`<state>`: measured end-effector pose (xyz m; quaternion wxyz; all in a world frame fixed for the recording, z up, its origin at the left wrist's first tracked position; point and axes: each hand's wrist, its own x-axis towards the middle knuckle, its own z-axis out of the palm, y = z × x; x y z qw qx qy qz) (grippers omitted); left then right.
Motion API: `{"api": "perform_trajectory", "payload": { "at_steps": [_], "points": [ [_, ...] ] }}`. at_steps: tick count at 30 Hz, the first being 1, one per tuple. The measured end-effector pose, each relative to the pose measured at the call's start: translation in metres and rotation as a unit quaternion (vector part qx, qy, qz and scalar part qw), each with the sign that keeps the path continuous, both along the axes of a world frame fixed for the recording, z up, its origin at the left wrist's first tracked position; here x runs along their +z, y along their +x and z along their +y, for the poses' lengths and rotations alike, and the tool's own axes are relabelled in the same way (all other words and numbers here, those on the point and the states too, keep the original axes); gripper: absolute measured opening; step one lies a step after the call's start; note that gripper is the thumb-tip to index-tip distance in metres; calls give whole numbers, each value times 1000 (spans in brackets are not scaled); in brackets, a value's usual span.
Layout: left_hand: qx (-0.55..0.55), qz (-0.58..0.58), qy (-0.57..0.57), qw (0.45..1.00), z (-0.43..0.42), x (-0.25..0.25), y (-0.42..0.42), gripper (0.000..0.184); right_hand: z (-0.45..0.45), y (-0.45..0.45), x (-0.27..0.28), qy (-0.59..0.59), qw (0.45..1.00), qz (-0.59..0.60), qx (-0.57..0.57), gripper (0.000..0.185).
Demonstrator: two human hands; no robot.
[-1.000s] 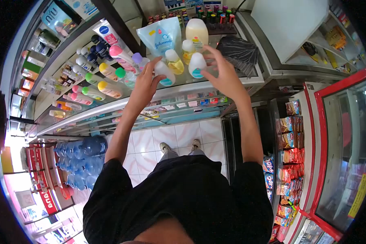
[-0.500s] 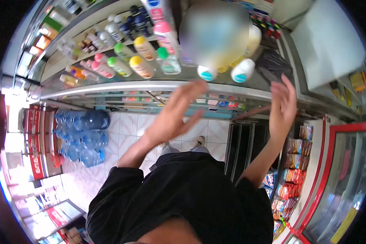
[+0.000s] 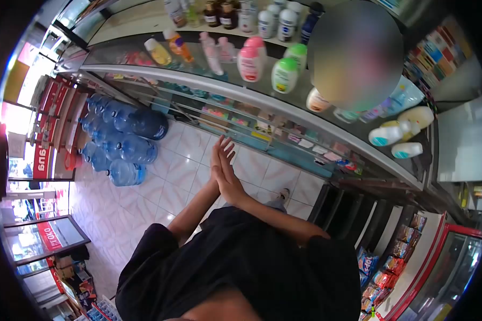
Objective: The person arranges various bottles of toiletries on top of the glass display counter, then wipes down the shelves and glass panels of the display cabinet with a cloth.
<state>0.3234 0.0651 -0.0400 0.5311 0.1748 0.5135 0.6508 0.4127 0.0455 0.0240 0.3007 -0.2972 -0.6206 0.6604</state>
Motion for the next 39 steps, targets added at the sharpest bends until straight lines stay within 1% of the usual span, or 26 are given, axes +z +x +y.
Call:
{"api": "perform_trajectory", "payload": {
  "at_steps": [1,2,4,6,7,8,9,10,11,12,13,14,15,16,17,19,22,26,27,29,30,32,34,37,38,39],
  "points": [
    [19,-92,-55,994,3,-18,-28,61,0,-22,-19,-4,999,-32,10,65],
    [14,-180,-50,982,-3,-24,-52,57,2,-40,-43,80,996,-43,20,64],
    [-1,-349,-39,936,-10,-28,-96,51,16,-72,-87,249,966,-65,35,63],
    [-100,-393,27,914,-29,-30,-137,47,40,-82,-93,374,906,-171,102,58],
    [-151,-413,58,896,-36,-17,-147,45,54,-84,-94,430,865,-223,132,56],
    [-98,-306,-33,947,-38,-4,-148,38,67,-86,-95,426,872,-219,107,47],
    [-102,-245,-52,963,-37,4,-151,39,85,-89,-115,305,942,-124,70,37],
    [-106,-183,-70,975,-36,8,-154,40,101,-91,-115,322,932,-167,23,28],
    [-109,-122,-88,983,-34,10,-158,41,119,-87,-120,310,940,-141,-28,23],
    [-99,-70,-88,989,-26,5,-163,31,140,-87,-110,353,928,-88,-85,19],
    [-122,17,-92,988,-13,-3,-168,35,159,-88,-104,315,935,-82,-140,19],
    [-142,104,-95,980,5,-13,-172,39,177,-89,-99,276,939,-75,-193,20],
    [-161,191,-98,963,23,-21,-176,45,195,-89,-94,272,928,-142,-211,23],
    [-116,316,-40,941,43,-25,-174,54,212,-89,-89,266,913,-208,-227,25],
    [-67,435,18,898,64,-27,-169,63,231,-91,-91,322,899,-186,-232,27],
    [43,575,84,813,98,20,-150,76,267,-97,-99,405,870,-153,-237,30],
    [112,628,97,764,143,8,-139,68,294,-102,-98,378,883,-162,-226,32],
    [12,738,107,666,173,-25,-148,64,305,-105,-100,339,905,-160,-201,36],
    [19,744,132,655,175,-24,-151,62,306,-105,-99,331,910,-159,-195,37],
    [12,756,102,647,188,-37,-155,56,308,-104,-98,316,918,-154,-185,39],
    [54,715,97,690,195,-40,-156,44,308,-104,-96,308,922,-151,-179,40],
    [33,701,126,701,196,-26,-161,45,310,-107,-93,297,928,-147,-169,42],
    [48,643,172,745,196,-27,-161,47,308,-105,-85,286,934,-144,-157,45],
    [1,577,131,806,199,-25,-160,72,297,-96,-69,271,943,-147,-129,48],
    [-10,595,118,795,199,-22,-161,69,295,-95,-62,268,944,-148,-119,49],
    [-7,622,151,768,198,-20,-163,67,294,-97,-56,266,946,-149,-110,50]
  ]
}}
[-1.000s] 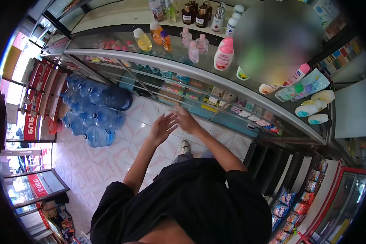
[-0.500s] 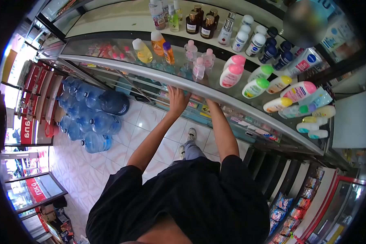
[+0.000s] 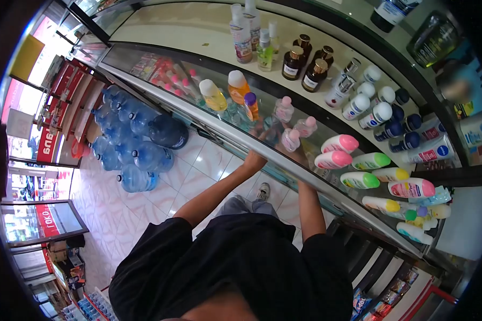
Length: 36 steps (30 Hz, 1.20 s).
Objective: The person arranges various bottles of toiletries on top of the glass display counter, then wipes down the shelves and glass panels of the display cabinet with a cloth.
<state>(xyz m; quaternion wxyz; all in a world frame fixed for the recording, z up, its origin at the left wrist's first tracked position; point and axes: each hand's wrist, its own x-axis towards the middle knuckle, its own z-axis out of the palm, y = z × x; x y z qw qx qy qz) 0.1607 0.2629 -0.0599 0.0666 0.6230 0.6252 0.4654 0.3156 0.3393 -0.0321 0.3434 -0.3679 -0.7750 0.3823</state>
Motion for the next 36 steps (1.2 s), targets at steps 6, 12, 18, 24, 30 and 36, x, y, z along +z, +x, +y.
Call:
{"api": "perform_trajectory", "payload": {
  "at_steps": [6,12,18,24,30,36],
  "points": [
    [-119,11,-54,991,-11,-39,-13,59,17,-34,9,13,1000,-17,22,57],
    [-324,-85,-74,939,-76,-8,-45,51,8,-53,-16,15,993,-51,-104,68],
    [-471,-167,-23,866,-134,82,-155,61,-47,-71,-35,47,959,62,-274,58],
    [-357,-124,97,921,-114,174,-286,77,-159,-95,-22,-19,902,73,-424,51],
    [-280,-119,99,947,-14,227,-328,99,-219,-151,72,-91,960,-27,-262,53],
    [-277,-44,73,957,54,236,-313,83,-203,-212,199,-46,990,30,-132,64]
  ]
}}
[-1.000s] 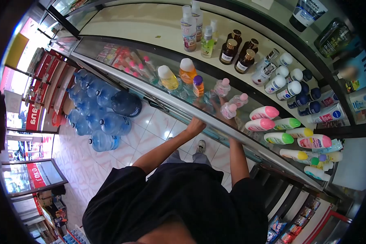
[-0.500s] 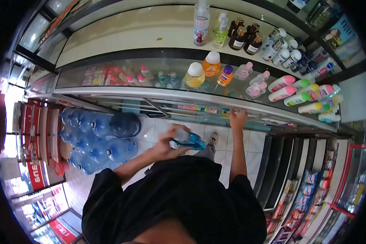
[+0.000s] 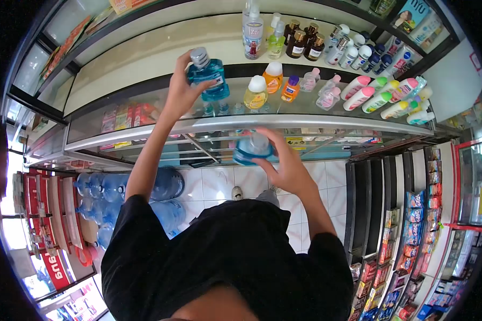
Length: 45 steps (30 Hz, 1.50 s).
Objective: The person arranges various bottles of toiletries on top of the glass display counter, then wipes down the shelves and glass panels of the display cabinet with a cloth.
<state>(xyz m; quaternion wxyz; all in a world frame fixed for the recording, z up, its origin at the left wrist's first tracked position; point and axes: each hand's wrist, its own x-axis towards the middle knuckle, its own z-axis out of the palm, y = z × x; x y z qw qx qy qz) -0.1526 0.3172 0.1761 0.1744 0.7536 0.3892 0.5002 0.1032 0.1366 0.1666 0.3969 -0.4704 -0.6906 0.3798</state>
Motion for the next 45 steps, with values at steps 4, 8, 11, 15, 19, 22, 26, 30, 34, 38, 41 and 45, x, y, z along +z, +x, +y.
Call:
{"api": "perform_trajectory", "payload": {
  "at_steps": [4,8,11,15,19,22,26,30,34,38,41,45],
  "points": [
    [-54,-13,-54,997,30,-9,8,73,30,-41,58,127,992,-26,13,63],
    [-81,-3,-26,996,41,-7,10,68,73,-69,57,234,971,-32,29,62],
    [-120,6,-39,992,48,-9,3,65,96,-77,45,223,974,-19,37,59],
    [-174,8,-68,982,41,-9,-5,64,111,-80,38,199,979,2,39,60],
    [-173,9,-113,978,44,-17,-12,63,115,-81,42,265,962,-59,4,62],
    [-171,7,-113,979,46,-22,-12,61,114,-80,47,253,962,-102,-24,64],
    [-141,41,-127,981,35,-10,-12,57,119,-79,48,306,924,-224,-60,62],
    [-144,23,-153,977,28,-12,-16,56,121,-76,50,343,886,-299,-91,70],
    [-138,-72,-170,973,16,-11,-30,50,89,-68,73,355,907,-210,-80,66],
    [-119,-125,-217,961,-56,9,-62,33,13,-39,63,99,980,-47,168,45],
    [-340,-169,-389,839,-124,-21,-65,17,6,-4,-44,-262,916,-16,302,29],
    [-364,-51,-550,749,-167,-134,9,33,25,81,-204,-193,980,-45,0,25]
  ]
}}
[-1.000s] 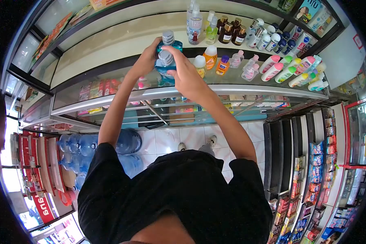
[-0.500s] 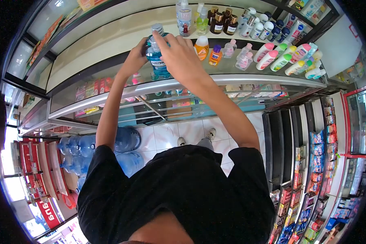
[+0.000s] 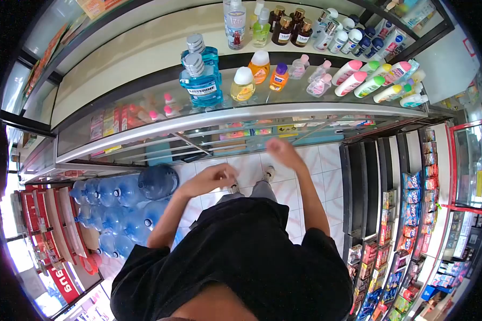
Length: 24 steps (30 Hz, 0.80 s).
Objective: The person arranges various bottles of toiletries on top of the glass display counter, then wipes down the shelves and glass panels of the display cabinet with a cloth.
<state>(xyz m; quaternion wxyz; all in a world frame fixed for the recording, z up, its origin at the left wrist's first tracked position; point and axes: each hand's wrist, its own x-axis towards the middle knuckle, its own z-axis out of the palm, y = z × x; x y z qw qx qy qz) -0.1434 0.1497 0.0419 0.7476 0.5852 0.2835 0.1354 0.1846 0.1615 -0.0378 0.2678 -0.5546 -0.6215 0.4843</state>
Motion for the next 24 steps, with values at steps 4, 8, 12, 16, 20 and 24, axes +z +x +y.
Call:
{"api": "perform_trajectory", "payload": {
  "at_steps": [4,8,12,16,20,24],
  "points": [
    [306,95,299,899,16,-64,72,47,79,26,-9,165,975,-59,-138,36],
    [456,159,397,781,55,-56,138,53,151,21,-16,312,945,-59,-85,41],
    [457,264,471,707,80,-93,175,54,186,7,-17,269,959,-47,-76,43],
    [475,273,426,720,89,-107,194,46,198,0,-18,253,965,-33,-60,45],
    [473,305,436,703,98,-134,201,40,202,-3,-21,243,969,-15,-46,47],
    [444,361,409,711,109,-160,200,34,197,1,-22,232,972,3,-35,49]
  ]
}}
